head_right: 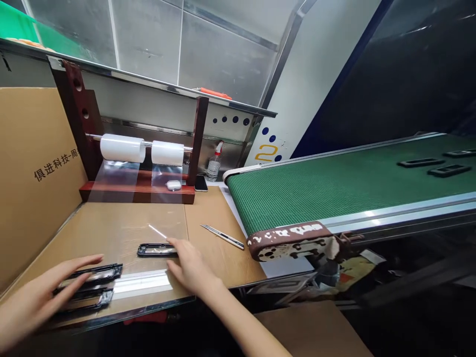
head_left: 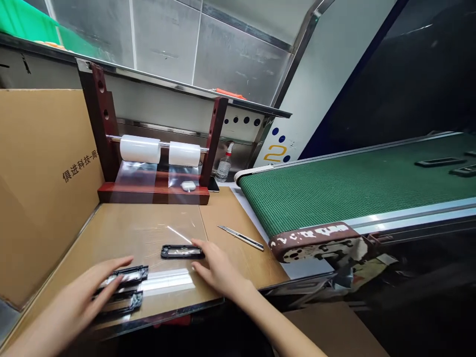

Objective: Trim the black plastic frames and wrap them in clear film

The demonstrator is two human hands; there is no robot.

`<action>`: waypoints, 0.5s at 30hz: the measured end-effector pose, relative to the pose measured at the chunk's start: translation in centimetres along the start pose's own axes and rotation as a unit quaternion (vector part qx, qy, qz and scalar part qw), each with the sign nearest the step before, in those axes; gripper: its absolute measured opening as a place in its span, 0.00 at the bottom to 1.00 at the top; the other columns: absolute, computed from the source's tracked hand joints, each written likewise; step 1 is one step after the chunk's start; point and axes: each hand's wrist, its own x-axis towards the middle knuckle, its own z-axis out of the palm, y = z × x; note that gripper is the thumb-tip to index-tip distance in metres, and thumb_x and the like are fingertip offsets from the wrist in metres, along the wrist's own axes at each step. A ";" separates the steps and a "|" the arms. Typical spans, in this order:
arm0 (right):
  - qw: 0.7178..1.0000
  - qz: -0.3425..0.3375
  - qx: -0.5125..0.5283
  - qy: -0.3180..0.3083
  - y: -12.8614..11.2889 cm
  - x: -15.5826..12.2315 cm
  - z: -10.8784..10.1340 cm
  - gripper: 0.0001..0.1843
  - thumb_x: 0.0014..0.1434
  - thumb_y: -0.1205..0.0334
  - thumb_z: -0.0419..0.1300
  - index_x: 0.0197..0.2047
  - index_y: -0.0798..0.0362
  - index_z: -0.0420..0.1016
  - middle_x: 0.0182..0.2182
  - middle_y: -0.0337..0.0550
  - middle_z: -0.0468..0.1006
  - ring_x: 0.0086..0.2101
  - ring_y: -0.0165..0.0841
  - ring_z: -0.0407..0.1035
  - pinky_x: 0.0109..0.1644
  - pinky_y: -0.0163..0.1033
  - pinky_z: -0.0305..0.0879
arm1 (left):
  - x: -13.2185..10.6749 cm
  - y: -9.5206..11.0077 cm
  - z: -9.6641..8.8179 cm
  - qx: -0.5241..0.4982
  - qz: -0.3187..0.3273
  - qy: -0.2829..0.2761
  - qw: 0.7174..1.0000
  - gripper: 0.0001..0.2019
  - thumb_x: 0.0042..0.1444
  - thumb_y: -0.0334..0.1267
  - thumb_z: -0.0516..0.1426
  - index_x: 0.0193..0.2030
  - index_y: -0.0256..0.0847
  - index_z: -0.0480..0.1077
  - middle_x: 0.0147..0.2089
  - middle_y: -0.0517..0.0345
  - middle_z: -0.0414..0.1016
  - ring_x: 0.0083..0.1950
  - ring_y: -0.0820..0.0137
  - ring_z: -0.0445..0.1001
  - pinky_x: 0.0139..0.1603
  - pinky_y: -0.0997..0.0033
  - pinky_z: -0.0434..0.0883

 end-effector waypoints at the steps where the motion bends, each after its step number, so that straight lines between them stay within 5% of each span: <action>1: 1.000 0.011 -0.009 -0.015 0.6 -0.2 -0.6 0.28 0.58 0.69 0.60 0.62 0.52 0.62 0.55 0.51 0.73 0.56 0.39 0.67 0.61 0.48 0.64 | 1.2 1.4 0.6 -0.004 0.015 -0.042 0.999 0.23 0.61 0.55 0.50 0.58 0.50 0.70 0.56 0.61 0.77 0.55 0.65 0.76 0.56 0.67 0.72; 6: 0.997 0.011 -0.023 -0.067 2.2 0.1 -1.1 0.31 0.59 0.67 0.61 0.64 0.54 0.60 0.56 0.52 0.72 0.57 0.40 0.66 0.61 0.48 0.63 | 6.6 5.6 3.6 0.003 0.035 -0.096 0.995 0.25 0.58 0.44 0.50 0.60 0.40 0.68 0.61 0.50 0.72 0.60 0.59 0.72 0.61 0.56 0.68; 15: 0.999 0.013 0.005 -0.049 3.7 2.0 -1.2 0.26 0.62 0.67 0.59 0.63 0.52 0.61 0.48 0.47 0.78 0.49 0.38 0.72 0.55 0.45 0.68 | 9.1 6.1 4.2 -0.001 -0.011 -0.102 0.995 0.24 0.59 0.50 0.49 0.57 0.40 0.70 0.55 0.47 0.77 0.55 0.57 0.76 0.57 0.56 0.72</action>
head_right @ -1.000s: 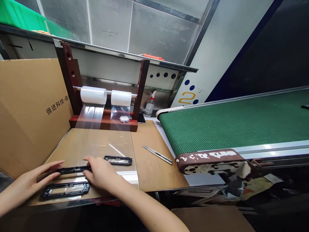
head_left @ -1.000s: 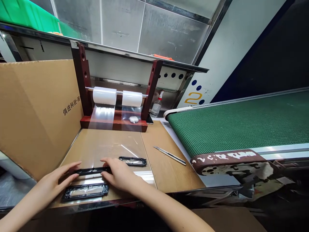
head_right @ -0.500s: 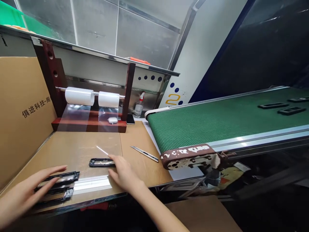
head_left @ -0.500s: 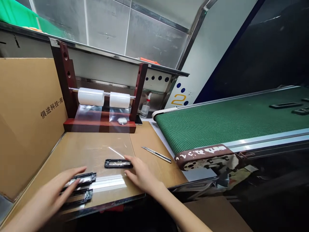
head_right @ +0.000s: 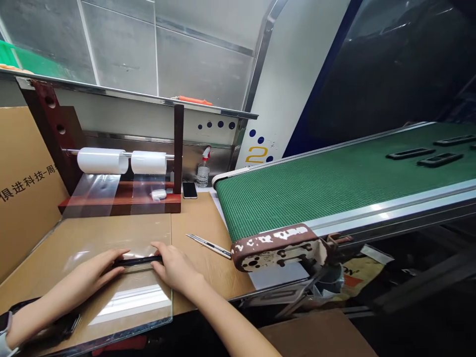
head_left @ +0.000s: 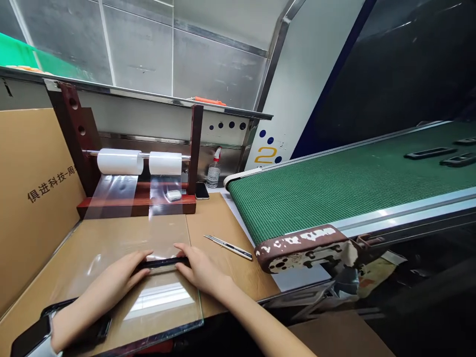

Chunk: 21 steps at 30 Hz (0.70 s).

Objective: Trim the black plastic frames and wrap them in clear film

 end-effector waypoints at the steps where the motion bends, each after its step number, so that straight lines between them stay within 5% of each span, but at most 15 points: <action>1: 1.000 -0.001 0.008 0.000 0.1 0.1 -0.1 0.26 0.62 0.67 0.58 0.63 0.53 0.62 0.47 0.48 0.78 0.49 0.38 0.72 0.54 0.45 0.68 | 0.0 0.1 0.0 -0.004 -0.006 0.002 1.000 0.23 0.59 0.50 0.49 0.56 0.40 0.70 0.54 0.48 0.78 0.54 0.57 0.76 0.56 0.56 0.73; 15: 0.999 -0.029 0.045 -0.010 -2.0 -5.4 0.1 0.25 0.61 0.66 0.59 0.62 0.56 0.65 0.47 0.49 0.78 0.48 0.39 0.72 0.55 0.42 0.68 | -5.5 1.7 0.8 -0.055 -0.021 0.002 0.998 0.22 0.56 0.55 0.53 0.54 0.51 0.73 0.40 0.61 0.81 0.40 0.66 0.80 0.42 0.73 0.76; 21: 0.998 -0.061 0.003 -0.009 -2.9 -7.7 0.6 0.24 0.62 0.64 0.58 0.61 0.56 0.65 0.47 0.51 0.78 0.47 0.40 0.72 0.54 0.42 0.68 | -7.9 0.3 2.8 -0.035 0.055 0.091 0.994 0.19 0.55 0.56 0.58 0.53 0.61 0.72 0.46 0.66 0.82 0.44 0.66 0.81 0.46 0.75 0.76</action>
